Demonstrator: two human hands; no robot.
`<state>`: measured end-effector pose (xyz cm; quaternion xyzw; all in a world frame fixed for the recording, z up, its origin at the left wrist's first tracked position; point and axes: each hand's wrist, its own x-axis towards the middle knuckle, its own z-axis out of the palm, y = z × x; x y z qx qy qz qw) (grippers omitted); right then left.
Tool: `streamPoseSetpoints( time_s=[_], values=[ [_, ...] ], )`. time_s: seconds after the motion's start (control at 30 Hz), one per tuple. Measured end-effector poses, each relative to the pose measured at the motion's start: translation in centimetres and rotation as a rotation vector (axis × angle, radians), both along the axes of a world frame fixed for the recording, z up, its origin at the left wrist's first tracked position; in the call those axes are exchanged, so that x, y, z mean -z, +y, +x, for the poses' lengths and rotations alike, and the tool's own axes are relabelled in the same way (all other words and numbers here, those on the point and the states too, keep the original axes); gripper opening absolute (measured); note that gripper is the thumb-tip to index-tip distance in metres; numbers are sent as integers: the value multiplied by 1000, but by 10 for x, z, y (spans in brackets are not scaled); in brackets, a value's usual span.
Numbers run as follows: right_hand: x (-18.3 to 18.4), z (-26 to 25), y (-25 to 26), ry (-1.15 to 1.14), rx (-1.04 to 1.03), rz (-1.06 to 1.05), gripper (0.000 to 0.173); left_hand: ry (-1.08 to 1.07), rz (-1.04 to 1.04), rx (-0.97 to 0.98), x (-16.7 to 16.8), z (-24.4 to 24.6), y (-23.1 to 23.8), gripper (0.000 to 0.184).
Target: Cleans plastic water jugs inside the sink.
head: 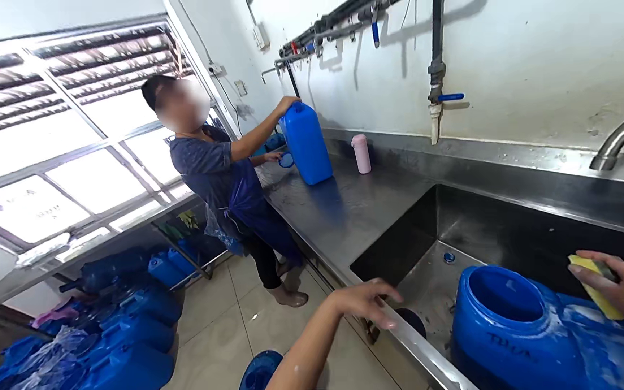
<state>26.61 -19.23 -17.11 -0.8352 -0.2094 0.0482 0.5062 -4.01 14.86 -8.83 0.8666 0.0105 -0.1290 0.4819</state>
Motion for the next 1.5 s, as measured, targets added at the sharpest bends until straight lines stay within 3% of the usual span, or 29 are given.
streamPoseSetpoints(
  time_s=[0.13, 0.4, 0.5, 0.6, 0.67, 0.8, 0.9, 1.03, 1.17, 1.3, 1.5],
  values=[
    [7, 1, -2, 4, -3, -3, 48, 291, -179, -266, 60, -71, 40, 83],
    [1, -1, -2, -5, -18, -34, 53, 684, -197, -616, 185, -104, 57, 75],
    [0, -2, -2, -11, -5, -37, 54, 811, -139, -638, 205, -108, 50, 78],
    [2, -2, -2, -24, 1, -12, 54, 705, 11, -654, 197, -101, 47, 79],
    [3, -1, -3, -24, 7, -10, 54, 435, 156, -763, 175, -85, 54, 71],
    [5, -1, -3, -50, 30, -1, 52, -154, 368, -1061, 85, -32, 51, 28],
    [2, -6, -2, -65, 54, 17, 49, -414, 438, -1048, 45, -6, 45, 19],
    [1, -8, -2, -69, 52, 44, 50, -333, 466, -1055, 52, 5, 68, 20],
    [6, -3, -2, -62, 71, 83, 52, -168, 368, -1164, 85, 0, 73, 38],
    [4, -6, -2, -60, 66, 76, 50, -357, 303, -1215, 99, 1, 55, 45],
    [3, -5, 1, -81, 83, 70, 52, -596, 162, -1193, 75, 20, 33, 49]
  ],
)
